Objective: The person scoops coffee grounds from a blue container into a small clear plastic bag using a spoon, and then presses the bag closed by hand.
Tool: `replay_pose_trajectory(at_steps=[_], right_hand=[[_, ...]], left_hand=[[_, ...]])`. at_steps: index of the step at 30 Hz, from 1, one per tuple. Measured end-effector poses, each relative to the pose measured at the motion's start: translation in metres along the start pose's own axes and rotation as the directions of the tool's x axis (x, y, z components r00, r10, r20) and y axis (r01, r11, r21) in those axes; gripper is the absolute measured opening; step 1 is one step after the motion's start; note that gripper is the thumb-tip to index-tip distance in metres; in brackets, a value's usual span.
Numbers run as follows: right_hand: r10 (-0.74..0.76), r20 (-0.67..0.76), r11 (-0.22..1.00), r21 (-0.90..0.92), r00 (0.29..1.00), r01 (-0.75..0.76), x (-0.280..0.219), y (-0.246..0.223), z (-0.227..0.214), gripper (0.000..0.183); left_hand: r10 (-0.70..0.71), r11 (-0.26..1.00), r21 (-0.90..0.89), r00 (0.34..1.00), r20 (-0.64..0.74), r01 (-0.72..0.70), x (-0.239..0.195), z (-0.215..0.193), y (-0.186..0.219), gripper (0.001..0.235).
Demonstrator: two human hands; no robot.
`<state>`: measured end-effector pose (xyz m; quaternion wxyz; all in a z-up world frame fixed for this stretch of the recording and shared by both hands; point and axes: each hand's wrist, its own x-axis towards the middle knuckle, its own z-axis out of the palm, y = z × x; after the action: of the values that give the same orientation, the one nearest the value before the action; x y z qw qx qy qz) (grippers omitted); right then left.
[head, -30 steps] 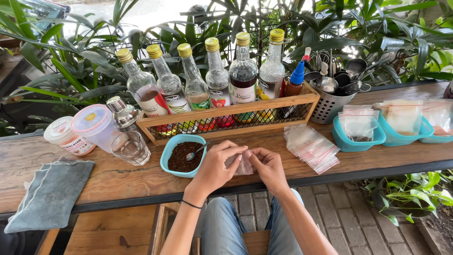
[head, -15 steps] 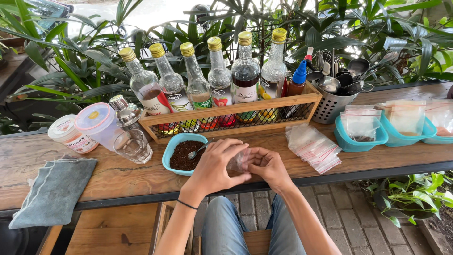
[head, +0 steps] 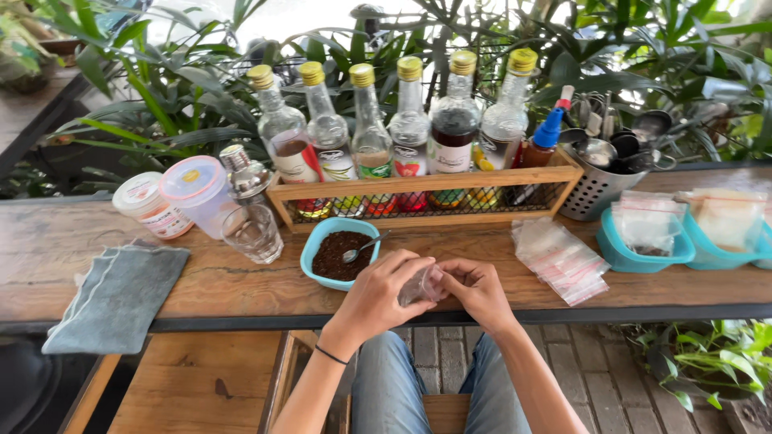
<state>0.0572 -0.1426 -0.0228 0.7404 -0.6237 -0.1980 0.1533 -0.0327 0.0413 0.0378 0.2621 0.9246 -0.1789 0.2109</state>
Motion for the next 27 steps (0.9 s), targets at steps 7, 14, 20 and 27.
replay_pose_trajectory(at_steps=[7,14,20,27], right_hand=[[0.012,0.058,0.994,-0.108,0.998,-0.005,0.004,-0.013,0.028,0.012],[-0.014,0.126,0.993,-0.111,0.992,0.028,0.010,-0.040,0.075,0.015],[-0.170,-0.129,0.945,-0.303,0.977,0.124,0.031,-0.046,0.091,0.024],[-0.282,-0.090,0.861,-0.463,0.955,0.211,0.058,-0.004,0.093,0.014]], left_hand=[[-0.067,0.997,-0.036,0.985,-0.162,0.062,-0.029,-0.022,0.003,0.058],[-0.103,0.990,-0.120,0.940,-0.326,0.067,-0.050,-0.061,0.004,0.065],[-0.243,0.934,-0.355,0.788,-0.566,0.033,-0.072,-0.066,-0.058,0.062],[-0.497,0.783,-0.622,0.605,-0.622,0.003,-0.091,-0.039,-0.104,0.063]])
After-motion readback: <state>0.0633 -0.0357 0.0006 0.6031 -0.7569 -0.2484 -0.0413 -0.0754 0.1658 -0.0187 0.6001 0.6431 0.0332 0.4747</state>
